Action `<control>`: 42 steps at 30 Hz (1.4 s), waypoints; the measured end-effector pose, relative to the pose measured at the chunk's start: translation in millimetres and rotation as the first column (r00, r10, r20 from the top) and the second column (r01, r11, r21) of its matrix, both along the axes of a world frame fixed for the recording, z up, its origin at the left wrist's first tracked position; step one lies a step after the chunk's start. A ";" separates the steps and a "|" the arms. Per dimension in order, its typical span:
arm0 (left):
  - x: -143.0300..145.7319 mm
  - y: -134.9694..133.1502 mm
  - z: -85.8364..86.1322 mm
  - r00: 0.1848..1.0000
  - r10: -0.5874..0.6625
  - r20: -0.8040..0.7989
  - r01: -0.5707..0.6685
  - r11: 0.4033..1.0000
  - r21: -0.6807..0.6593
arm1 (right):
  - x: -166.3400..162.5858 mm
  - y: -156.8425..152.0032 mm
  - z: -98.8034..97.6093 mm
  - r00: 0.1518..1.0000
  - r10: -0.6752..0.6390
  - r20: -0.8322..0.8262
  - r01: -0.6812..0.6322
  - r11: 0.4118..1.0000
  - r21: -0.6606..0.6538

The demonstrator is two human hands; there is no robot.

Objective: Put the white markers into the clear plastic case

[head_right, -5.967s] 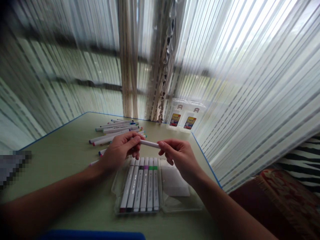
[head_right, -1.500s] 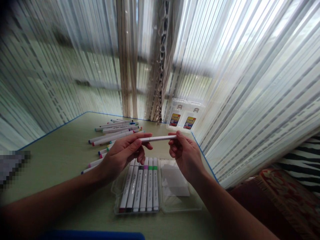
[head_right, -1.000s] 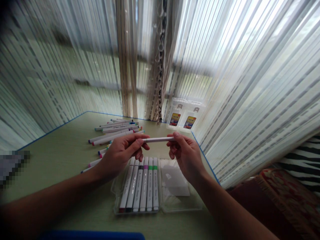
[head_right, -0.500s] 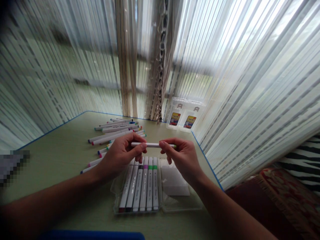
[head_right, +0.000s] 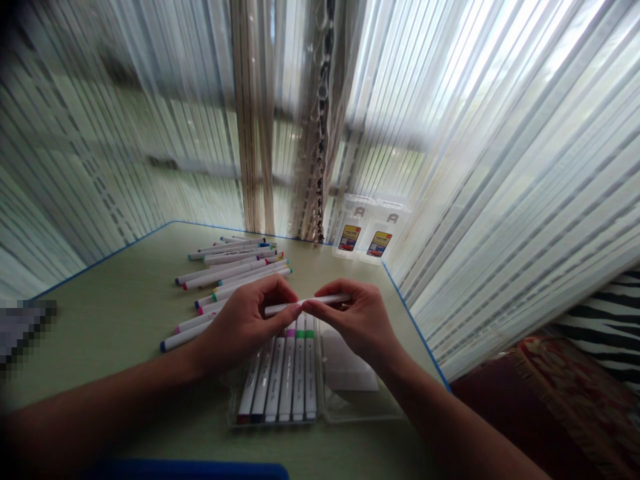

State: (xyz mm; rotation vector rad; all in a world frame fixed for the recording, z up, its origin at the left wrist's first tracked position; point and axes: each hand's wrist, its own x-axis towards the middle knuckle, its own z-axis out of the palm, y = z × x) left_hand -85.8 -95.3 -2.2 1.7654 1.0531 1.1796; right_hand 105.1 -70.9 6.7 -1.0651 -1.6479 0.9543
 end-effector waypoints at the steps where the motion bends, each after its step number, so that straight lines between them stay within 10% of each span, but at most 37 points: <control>1: 0.2 -0.3 0.0 1.000 -0.006 0.009 0.006 1.000 -0.006 | 0.1 0.0 0.1 1.000 -0.003 0.003 0.003 1.000 0.006; 25: -3.6 14.6 -2.5 0.968 0.041 0.246 -0.030 0.998 -0.048 | 0.7 2.6 -1.3 0.907 0.099 -0.410 -0.168 0.976 -0.136; 42: -3.7 17.6 1.9 0.861 0.129 0.491 -0.077 0.989 -0.124 | 1.1 12.1 -0.5 0.825 -0.045 -0.563 -0.030 0.992 -0.123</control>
